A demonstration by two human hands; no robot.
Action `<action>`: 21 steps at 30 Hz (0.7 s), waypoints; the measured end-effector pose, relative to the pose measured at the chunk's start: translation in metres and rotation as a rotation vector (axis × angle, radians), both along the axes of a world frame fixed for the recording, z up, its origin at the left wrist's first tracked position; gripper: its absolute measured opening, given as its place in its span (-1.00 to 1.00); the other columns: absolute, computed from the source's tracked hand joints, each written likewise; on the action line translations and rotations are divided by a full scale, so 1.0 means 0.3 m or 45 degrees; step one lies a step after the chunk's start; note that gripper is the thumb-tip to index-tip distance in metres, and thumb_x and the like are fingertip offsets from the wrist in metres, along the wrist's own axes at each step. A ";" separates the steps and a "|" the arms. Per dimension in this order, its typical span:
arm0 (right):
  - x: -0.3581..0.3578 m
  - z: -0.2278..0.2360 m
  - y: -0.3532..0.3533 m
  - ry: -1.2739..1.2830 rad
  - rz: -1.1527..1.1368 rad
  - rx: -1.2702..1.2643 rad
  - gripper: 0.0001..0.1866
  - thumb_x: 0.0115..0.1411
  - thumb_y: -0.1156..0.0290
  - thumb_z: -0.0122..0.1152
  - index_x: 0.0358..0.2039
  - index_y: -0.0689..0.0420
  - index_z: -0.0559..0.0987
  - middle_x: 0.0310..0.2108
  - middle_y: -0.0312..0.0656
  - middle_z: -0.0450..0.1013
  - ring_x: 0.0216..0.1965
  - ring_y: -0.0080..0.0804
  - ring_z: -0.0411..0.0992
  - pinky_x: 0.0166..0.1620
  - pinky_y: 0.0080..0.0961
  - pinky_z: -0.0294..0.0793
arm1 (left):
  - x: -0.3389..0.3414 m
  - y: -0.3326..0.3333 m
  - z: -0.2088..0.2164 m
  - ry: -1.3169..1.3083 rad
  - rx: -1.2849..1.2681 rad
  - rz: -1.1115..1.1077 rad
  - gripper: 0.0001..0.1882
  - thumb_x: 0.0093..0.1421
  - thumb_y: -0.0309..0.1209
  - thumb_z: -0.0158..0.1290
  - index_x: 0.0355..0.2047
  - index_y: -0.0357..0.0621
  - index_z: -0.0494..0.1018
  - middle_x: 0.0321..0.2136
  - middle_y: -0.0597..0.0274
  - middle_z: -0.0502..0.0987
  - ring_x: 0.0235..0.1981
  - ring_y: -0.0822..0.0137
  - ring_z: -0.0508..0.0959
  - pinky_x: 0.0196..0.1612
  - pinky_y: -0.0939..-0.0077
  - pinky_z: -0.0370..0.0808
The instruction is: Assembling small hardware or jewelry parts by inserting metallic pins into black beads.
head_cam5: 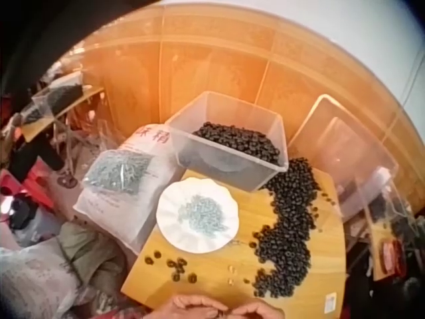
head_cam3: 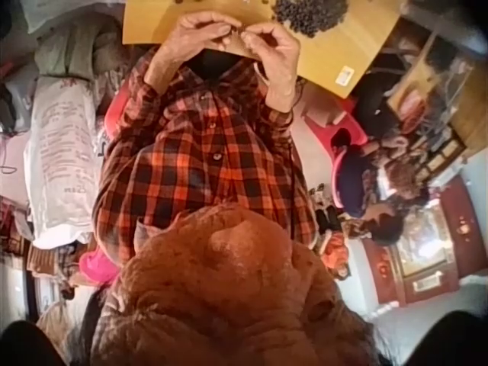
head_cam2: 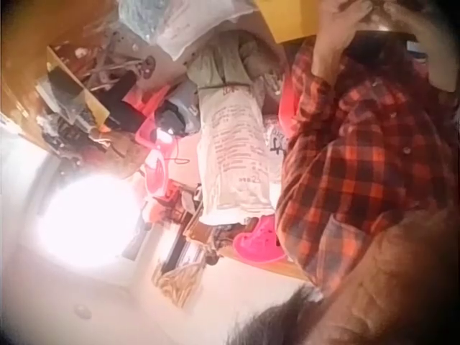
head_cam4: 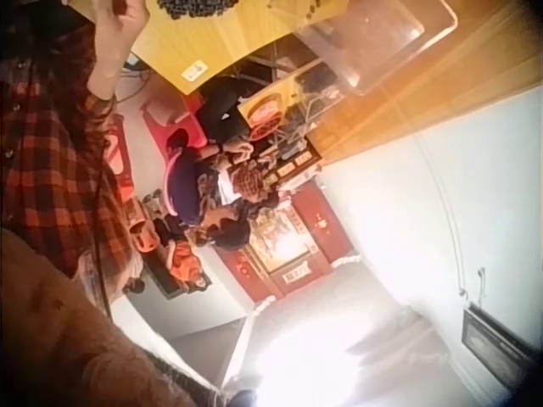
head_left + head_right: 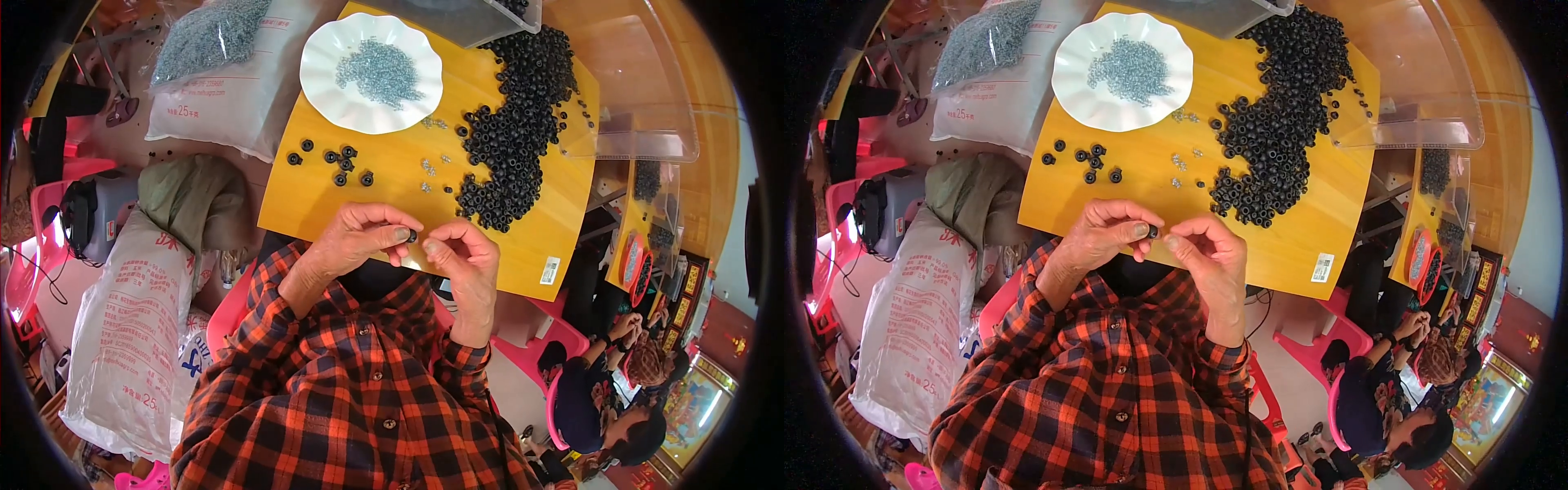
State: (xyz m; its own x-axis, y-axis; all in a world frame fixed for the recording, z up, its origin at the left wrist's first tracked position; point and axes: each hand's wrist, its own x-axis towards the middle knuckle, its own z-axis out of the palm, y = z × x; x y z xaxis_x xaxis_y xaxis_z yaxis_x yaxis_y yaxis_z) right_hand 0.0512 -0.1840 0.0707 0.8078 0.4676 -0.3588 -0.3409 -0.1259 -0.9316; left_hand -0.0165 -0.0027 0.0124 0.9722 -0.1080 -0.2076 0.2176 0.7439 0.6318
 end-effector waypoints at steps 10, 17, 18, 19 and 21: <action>0.080 -0.069 0.060 -1.202 -0.166 -0.760 -0.84 0.10 0.65 0.24 -0.28 0.20 0.59 -0.38 -0.18 0.41 -0.45 -0.40 0.44 -0.39 -0.54 0.43 | 0.001 0.004 -0.006 0.029 0.011 -0.010 -0.79 0.30 -0.47 0.02 -0.14 -0.34 0.53 -0.36 0.17 0.57 -0.42 0.46 0.58 -0.35 0.61 0.58; 0.096 -0.078 0.079 -1.365 -0.035 -0.972 -0.85 0.10 0.58 0.25 -0.28 0.13 0.59 -0.36 -0.13 0.42 -0.41 -0.16 0.46 -0.37 -0.35 0.46 | 0.001 0.008 -0.011 -0.008 -0.013 -0.014 -0.77 0.32 -0.45 0.00 -0.11 -0.33 0.52 -0.42 0.21 0.56 -0.42 0.47 0.58 -0.32 0.60 0.56; 0.101 -0.089 0.075 -1.387 -0.026 -0.984 -0.85 0.10 0.57 0.25 -0.28 0.13 0.59 -0.36 -0.13 0.41 -0.40 -0.15 0.47 -0.37 -0.34 0.46 | 0.001 0.008 -0.009 -0.008 -0.014 -0.011 -0.77 0.32 -0.45 0.00 -0.11 -0.33 0.52 -0.42 0.21 0.56 -0.42 0.47 0.58 -0.32 0.60 0.56; 0.104 -0.096 0.072 -1.410 -0.017 -0.997 -0.85 0.09 0.57 0.25 -0.28 0.13 0.59 -0.36 -0.13 0.41 -0.40 -0.14 0.47 -0.37 -0.33 0.46 | 0.000 0.009 -0.004 0.007 -0.008 -0.012 -0.77 0.32 -0.45 0.00 -0.11 -0.33 0.52 -0.42 0.21 0.56 -0.42 0.47 0.58 -0.32 0.60 0.56; 0.111 -0.097 0.072 -1.419 -0.014 -0.991 -0.86 0.11 0.57 0.24 -0.29 0.14 0.58 -0.37 -0.13 0.42 -0.40 -0.16 0.47 -0.37 -0.35 0.46 | 0.001 0.009 -0.005 0.023 -0.003 -0.011 -0.77 0.32 -0.45 0.00 -0.11 -0.33 0.52 -0.43 0.21 0.56 -0.42 0.47 0.57 -0.32 0.61 0.56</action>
